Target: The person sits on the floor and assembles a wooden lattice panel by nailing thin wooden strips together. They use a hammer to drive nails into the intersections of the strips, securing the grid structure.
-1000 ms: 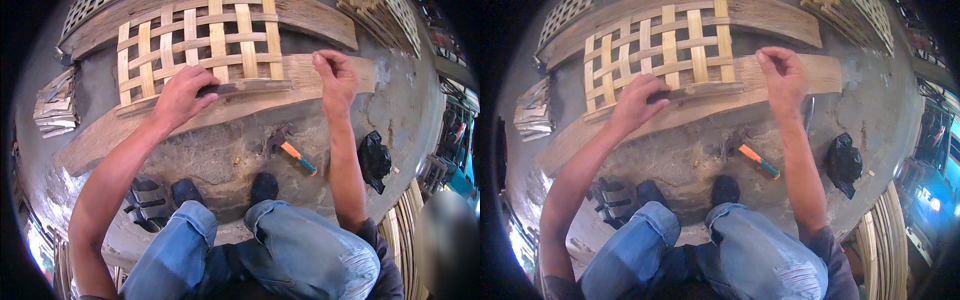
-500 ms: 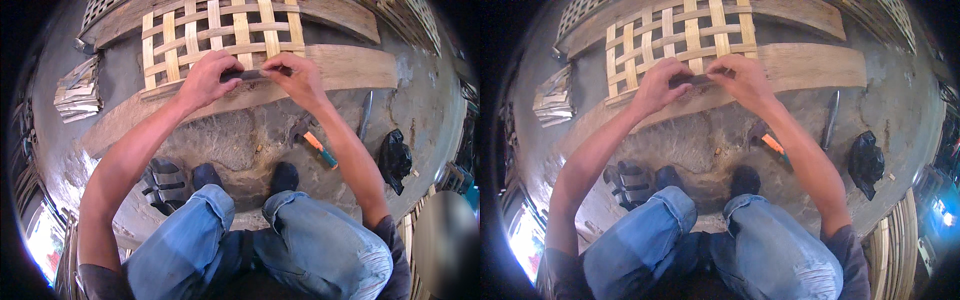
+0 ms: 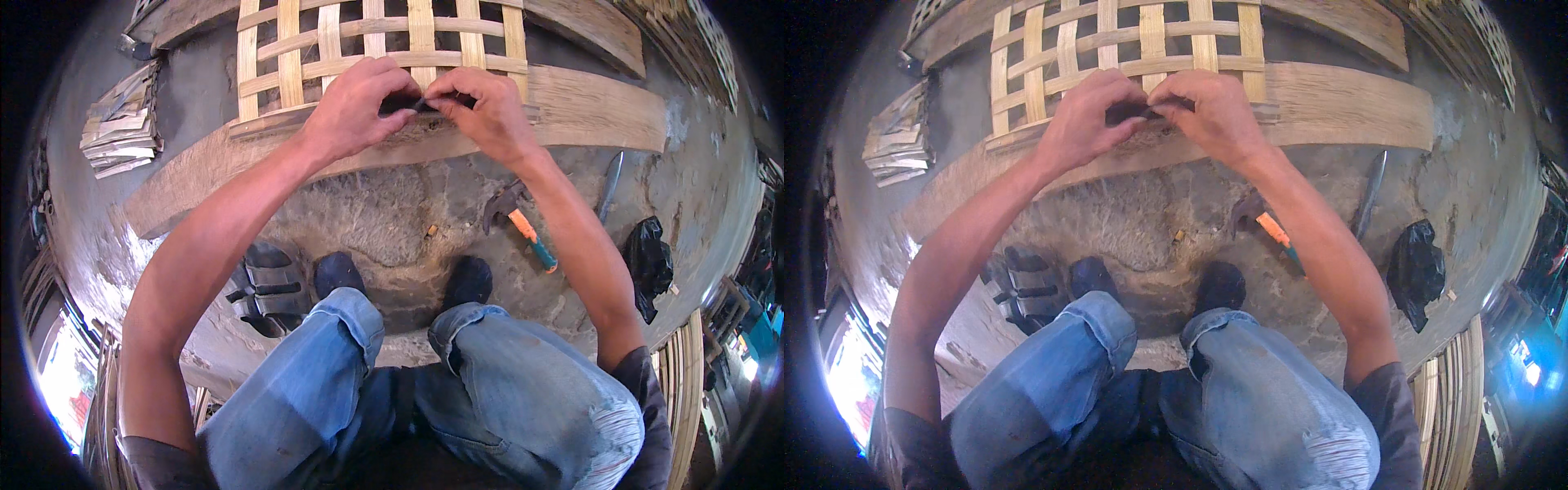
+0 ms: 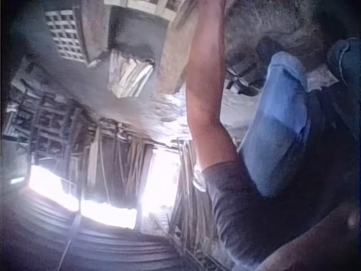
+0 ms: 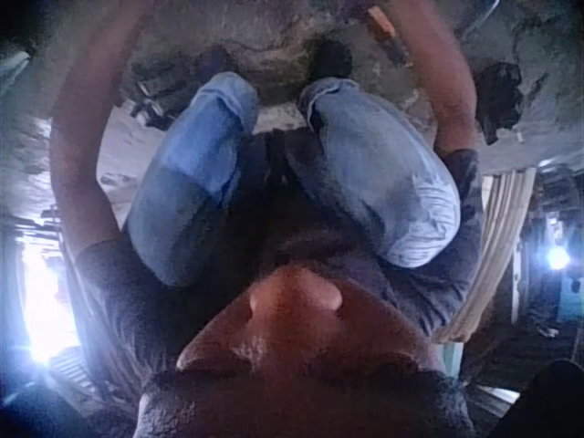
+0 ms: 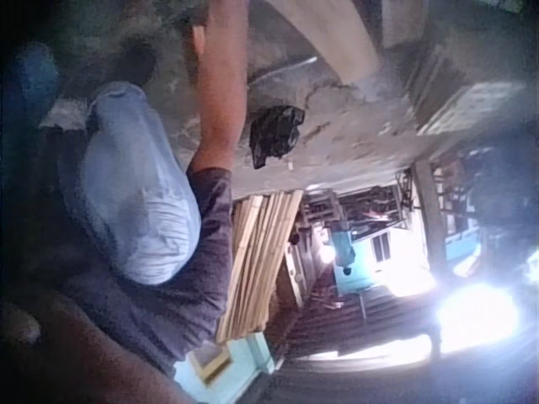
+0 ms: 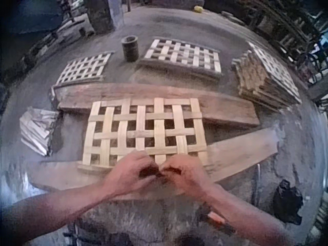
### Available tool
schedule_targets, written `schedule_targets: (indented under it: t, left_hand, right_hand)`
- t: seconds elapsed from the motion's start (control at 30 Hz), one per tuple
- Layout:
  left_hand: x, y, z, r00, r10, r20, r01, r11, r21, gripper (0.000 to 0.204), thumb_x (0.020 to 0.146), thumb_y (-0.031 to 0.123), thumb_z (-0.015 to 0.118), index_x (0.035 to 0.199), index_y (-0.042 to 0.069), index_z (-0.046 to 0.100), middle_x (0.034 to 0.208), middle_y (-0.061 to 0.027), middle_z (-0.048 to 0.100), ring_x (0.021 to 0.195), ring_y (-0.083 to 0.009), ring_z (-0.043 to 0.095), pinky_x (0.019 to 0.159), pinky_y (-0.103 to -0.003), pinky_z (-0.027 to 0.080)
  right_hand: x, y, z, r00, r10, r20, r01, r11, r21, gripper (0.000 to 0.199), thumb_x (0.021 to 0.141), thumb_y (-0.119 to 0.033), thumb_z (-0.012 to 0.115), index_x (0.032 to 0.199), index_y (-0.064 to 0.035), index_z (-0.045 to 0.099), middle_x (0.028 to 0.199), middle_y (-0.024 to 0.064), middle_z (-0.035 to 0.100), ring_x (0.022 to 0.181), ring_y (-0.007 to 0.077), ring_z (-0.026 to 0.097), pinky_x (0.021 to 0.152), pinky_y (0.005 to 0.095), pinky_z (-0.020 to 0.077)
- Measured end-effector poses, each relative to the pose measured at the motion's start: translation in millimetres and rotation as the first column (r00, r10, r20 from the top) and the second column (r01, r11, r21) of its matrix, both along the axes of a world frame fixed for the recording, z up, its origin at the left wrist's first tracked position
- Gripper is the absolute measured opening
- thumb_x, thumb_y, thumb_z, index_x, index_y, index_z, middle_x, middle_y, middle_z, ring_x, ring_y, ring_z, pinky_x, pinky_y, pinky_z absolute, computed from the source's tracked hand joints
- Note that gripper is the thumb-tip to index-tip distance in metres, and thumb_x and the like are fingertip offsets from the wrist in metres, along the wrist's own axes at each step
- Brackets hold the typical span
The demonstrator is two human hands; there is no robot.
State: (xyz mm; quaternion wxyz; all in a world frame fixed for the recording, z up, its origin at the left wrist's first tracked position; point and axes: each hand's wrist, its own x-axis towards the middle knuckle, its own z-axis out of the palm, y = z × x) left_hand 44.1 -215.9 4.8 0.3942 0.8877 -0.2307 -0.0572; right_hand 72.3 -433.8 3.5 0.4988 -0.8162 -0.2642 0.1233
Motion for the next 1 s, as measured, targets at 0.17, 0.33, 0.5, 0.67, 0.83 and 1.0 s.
schedule_targets:
  t: [0.17, 0.33, 0.5, 0.67, 0.83, 1.0]
  left_hand:
    - [1, 1, -2, 1.000, 0.009, 0.021, -0.008, 1.000, -0.014, 0.025, 0.076, 0.013, 0.076, 0.098, 0.006, 0.066, 0.093, -0.0100, 0.063, 0.093, -0.0318, 0.060, 0.083, -0.042, 0.050]
    - [0, 0, -4, 1.000, 0.008, 0.020, -0.007, 1.000, -0.011, 0.028, 0.076, 0.008, 0.076, 0.102, 0.006, 0.065, 0.094, -0.0096, 0.062, 0.092, -0.0296, 0.060, 0.082, -0.039, 0.050]
    - [-3, 0, -3, 0.997, 0.076, -0.013, -0.077, 0.993, -0.094, 0.025, 0.079, 0.014, 0.073, 0.102, 0.005, 0.066, 0.096, -0.0096, 0.066, 0.093, -0.0284, 0.064, 0.084, -0.039, 0.052]
    - [-3, -2, -3, 0.988, 0.102, -0.114, -0.112, 0.990, -0.087, 0.027, 0.081, 0.014, 0.071, 0.106, 0.006, 0.067, 0.097, -0.0095, 0.068, 0.092, -0.0256, 0.067, 0.084, -0.037, 0.054]
    - [-5, -4, 3, 0.988, 0.096, -0.120, -0.100, 0.995, -0.027, 0.029, 0.084, 0.009, 0.070, 0.112, 0.002, 0.064, 0.103, -0.0112, 0.069, 0.093, -0.0213, 0.069, 0.086, -0.034, 0.055]
    - [-6, -7, 3, 0.978, 0.131, -0.163, -0.145, 0.987, -0.076, 0.029, 0.087, 0.006, 0.068, 0.115, 0.002, 0.063, 0.104, -0.0106, 0.071, 0.095, -0.0183, 0.070, 0.087, -0.032, 0.056]
  right_hand:
    - [2, 2, -1, 0.988, 0.039, 0.148, -0.032, 0.998, -0.049, 0.014, 0.079, -0.006, 0.074, 0.093, -0.0078, 0.071, 0.089, 0.0097, 0.071, 0.085, 0.0304, 0.068, 0.075, 0.0375, 0.0535]
    - [1, 1, 6, 0.961, 0.095, 0.259, -0.058, 0.988, -0.146, 0.018, 0.080, -0.001, 0.072, 0.097, -0.0061, 0.071, 0.091, 0.0097, 0.070, 0.085, 0.0271, 0.067, 0.076, 0.0351, 0.0535]
    - [-2, 4, 8, 0.999, -0.019, 0.038, 0.020, 0.999, -0.037, 0.015, 0.083, -0.005, 0.072, 0.098, -0.0065, 0.072, 0.088, 0.0063, 0.070, 0.078, 0.0192, 0.066, 0.072, 0.0316, 0.0528]
    - [0, -3, 9, 0.992, -0.044, -0.121, 0.043, 0.999, -0.013, 0.015, 0.085, -0.005, 0.070, 0.100, -0.0049, 0.072, 0.085, 0.0054, 0.071, 0.073, 0.0133, 0.064, 0.069, 0.0284, 0.0524]
    - [0, -2, 13, 0.991, -0.002, -0.135, -0.004, 0.999, -0.043, 0.013, 0.087, -0.003, 0.070, 0.100, -0.0014, 0.071, 0.090, 0.0008, 0.070, 0.080, 0.0072, 0.061, 0.074, 0.0243, 0.0507]
    - [0, -1, 7, 1.000, 0.015, -0.021, -0.017, 0.997, -0.076, 0.014, 0.086, -0.003, 0.071, 0.099, -0.0023, 0.071, 0.089, 0.0038, 0.070, 0.081, 0.0120, 0.065, 0.075, 0.0265, 0.0526]
